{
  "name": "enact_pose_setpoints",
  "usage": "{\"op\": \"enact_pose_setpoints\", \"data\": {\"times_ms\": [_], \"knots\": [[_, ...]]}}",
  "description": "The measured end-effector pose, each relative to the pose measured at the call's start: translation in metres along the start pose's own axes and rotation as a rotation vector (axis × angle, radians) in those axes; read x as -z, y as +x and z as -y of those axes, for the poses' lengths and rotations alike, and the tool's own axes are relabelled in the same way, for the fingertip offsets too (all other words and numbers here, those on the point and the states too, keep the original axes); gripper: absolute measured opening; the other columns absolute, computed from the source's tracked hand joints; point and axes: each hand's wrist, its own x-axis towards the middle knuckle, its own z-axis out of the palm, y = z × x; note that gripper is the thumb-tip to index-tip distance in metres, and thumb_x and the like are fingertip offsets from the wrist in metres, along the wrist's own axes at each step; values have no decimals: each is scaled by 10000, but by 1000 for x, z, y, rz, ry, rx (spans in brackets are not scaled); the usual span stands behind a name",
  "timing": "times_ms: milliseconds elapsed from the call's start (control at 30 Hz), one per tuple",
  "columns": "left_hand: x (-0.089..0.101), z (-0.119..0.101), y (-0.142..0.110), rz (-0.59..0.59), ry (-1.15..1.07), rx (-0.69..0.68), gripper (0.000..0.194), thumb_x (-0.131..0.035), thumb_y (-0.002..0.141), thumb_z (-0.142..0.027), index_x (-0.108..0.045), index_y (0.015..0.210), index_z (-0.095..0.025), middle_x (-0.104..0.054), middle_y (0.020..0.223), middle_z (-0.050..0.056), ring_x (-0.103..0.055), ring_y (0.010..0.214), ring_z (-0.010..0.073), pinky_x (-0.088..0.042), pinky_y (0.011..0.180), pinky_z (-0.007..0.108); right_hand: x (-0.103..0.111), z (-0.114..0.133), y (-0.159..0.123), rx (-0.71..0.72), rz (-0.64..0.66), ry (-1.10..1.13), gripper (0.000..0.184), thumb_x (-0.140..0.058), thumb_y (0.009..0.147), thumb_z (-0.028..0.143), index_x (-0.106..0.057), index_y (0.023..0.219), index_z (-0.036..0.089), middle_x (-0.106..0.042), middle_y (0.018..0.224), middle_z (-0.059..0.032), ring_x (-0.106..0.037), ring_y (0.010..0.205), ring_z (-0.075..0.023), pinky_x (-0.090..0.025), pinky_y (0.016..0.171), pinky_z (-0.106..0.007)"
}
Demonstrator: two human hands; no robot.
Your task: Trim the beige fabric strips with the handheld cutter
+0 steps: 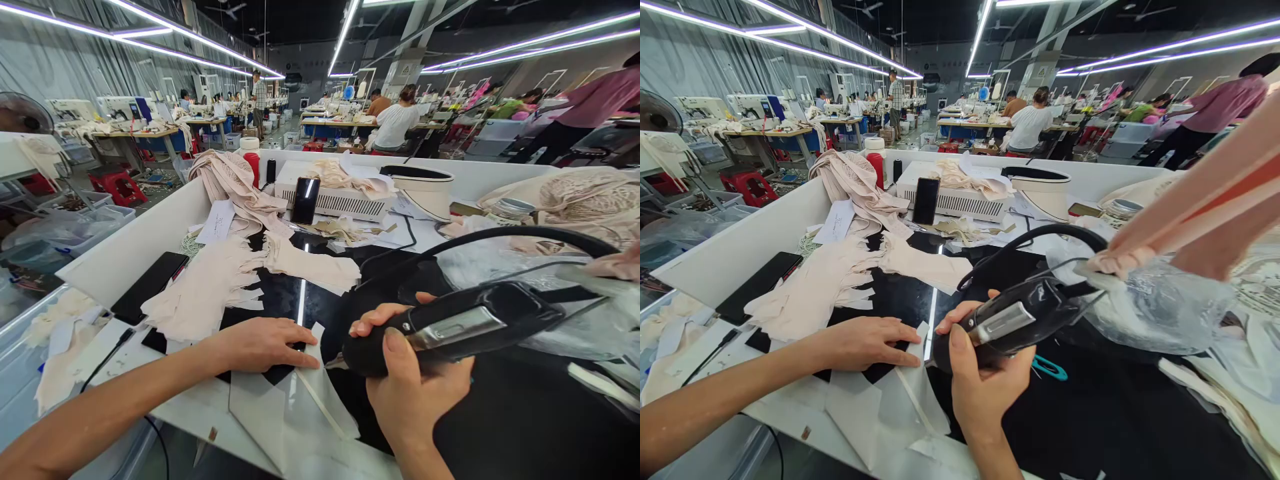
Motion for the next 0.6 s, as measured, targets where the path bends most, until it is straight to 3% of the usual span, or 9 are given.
{"op": "enact_pose_setpoints", "data": {"times_ms": [600], "knots": [[-2, -1, 2, 16, -17, 22, 484, -520, 1064, -26, -703, 1436, -277, -659, 1508, 93, -668, 1345, 226, -532, 1145, 348, -6, -11, 5, -12, -10, 23, 436, -876, 868, 300, -613, 1215, 277, -713, 792, 55, -666, 605, -155, -598, 625, -341]]}}
